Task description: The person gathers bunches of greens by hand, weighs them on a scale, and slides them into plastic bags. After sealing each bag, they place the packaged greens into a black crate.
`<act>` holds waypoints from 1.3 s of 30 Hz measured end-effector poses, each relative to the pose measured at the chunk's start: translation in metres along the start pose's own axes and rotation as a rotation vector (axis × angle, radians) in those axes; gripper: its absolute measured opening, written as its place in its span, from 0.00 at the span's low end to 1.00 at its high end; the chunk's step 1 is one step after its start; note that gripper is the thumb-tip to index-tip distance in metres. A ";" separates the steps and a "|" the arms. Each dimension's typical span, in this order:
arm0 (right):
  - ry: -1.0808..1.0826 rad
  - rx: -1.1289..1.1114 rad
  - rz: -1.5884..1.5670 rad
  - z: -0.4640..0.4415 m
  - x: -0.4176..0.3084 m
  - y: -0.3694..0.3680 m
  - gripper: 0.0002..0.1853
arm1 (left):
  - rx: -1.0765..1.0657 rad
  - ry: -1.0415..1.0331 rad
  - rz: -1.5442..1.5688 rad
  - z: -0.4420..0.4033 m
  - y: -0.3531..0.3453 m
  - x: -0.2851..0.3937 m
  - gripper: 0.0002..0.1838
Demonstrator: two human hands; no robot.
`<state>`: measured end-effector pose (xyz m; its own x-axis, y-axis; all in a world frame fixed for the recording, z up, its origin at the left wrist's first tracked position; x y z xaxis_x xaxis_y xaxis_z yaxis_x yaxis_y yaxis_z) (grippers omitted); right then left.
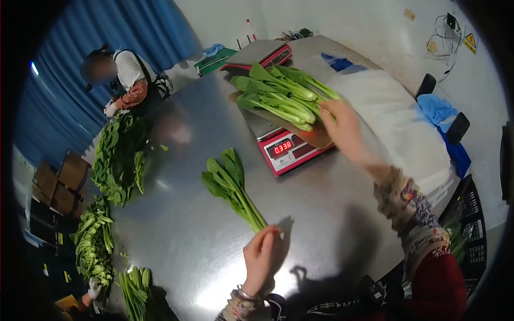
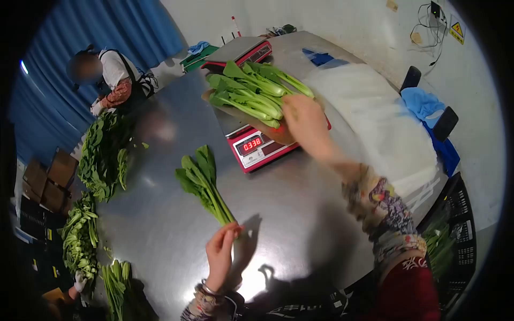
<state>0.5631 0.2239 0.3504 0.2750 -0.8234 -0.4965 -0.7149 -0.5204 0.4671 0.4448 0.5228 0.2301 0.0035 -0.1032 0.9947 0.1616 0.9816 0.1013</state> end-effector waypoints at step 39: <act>0.700 -0.859 0.358 0.182 -0.053 0.058 0.59 | -0.524 -1.344 -1.323 0.016 -0.168 0.054 0.15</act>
<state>0.3900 0.2785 0.2712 0.6325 -0.7597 0.1513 -0.2262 0.0057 0.9741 0.4017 0.3547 0.2670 -0.9348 -0.1954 -0.2966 -0.3387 0.2393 0.9099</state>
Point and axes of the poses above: each hand's wrist, its own z-axis away from the middle knuckle, its own y-axis out of the back of the hand, x = y × z, the point moved 8 cm from there along -z, towards the middle knuckle, and after that the axes turned 1 degree about x, right-handed, at the moved point
